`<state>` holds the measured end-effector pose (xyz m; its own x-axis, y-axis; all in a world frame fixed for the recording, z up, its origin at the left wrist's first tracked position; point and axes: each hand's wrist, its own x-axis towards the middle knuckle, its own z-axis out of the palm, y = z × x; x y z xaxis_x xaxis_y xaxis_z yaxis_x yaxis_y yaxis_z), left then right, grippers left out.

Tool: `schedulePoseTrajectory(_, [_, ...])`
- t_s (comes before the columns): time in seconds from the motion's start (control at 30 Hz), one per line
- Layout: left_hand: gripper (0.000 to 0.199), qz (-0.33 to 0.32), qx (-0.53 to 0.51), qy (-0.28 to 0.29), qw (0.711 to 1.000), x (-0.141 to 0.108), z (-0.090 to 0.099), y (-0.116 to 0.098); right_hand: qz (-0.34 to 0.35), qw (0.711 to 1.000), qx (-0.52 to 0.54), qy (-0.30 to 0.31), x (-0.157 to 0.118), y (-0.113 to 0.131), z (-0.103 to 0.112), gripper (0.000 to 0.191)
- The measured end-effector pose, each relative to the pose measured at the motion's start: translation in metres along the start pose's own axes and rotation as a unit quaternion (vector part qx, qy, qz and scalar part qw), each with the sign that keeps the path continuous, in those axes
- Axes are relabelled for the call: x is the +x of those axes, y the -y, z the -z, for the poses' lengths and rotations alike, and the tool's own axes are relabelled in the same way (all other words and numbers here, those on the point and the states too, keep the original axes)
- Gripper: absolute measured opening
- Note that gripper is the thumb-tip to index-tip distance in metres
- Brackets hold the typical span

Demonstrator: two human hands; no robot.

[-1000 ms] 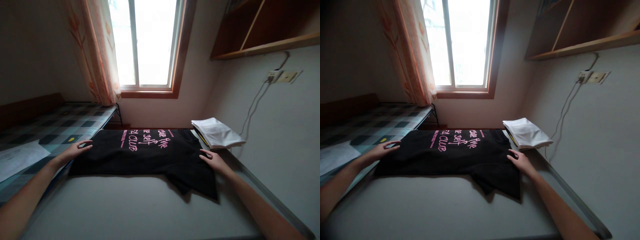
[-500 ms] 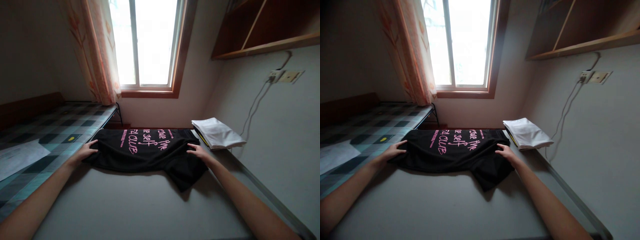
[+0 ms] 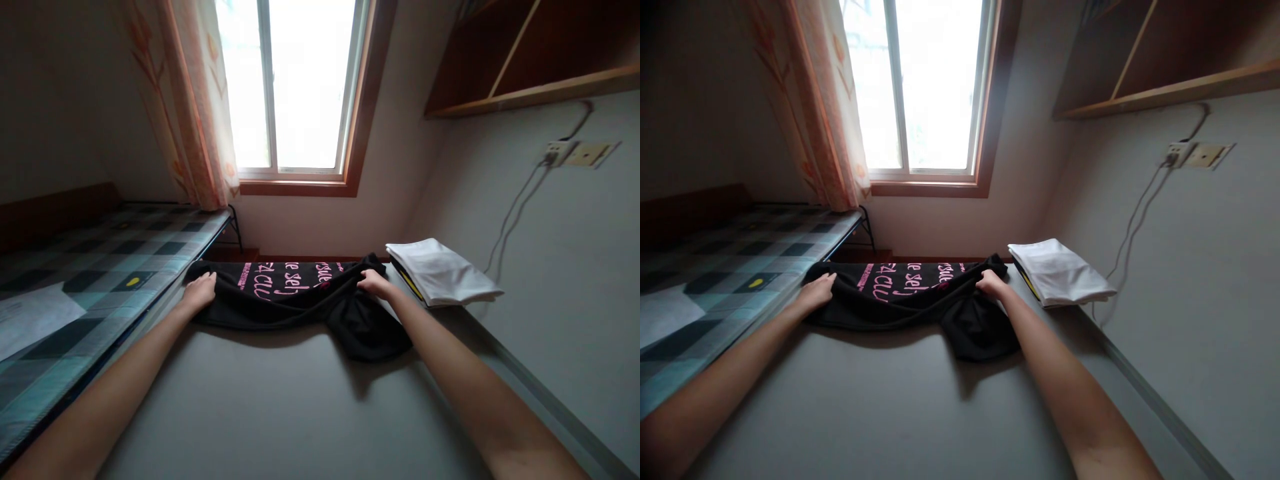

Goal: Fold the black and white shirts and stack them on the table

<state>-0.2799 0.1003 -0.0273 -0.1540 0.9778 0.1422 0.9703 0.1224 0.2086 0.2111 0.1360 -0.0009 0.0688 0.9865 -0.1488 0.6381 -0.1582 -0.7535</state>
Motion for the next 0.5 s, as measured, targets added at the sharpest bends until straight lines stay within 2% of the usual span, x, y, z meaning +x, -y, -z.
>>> schedulePoseTrajectory(0.17, [0.076,0.001,-0.008,0.013,1.000,0.028,-0.009,-0.001,-0.001,0.999,0.028,-0.017,0.018,0.001,-0.005,0.024])
schedulePoseTrajectory(0.3, [0.080,-0.007,-0.060,-0.008,0.998,0.045,-0.013,-0.010,0.008,0.995,0.040,-0.093,0.030,-0.003,0.001,0.035])
schedulePoseTrajectory(0.4, [0.083,0.003,-0.107,-0.053,0.993,0.053,-0.005,-0.020,-0.002,0.981,0.076,-0.178,0.037,-0.008,0.015,0.043])
schedulePoseTrajectory(0.5, [0.084,0.041,-0.157,-0.101,0.982,0.055,0.015,-0.022,-0.028,0.970,0.142,-0.196,0.037,-0.011,0.032,0.032])
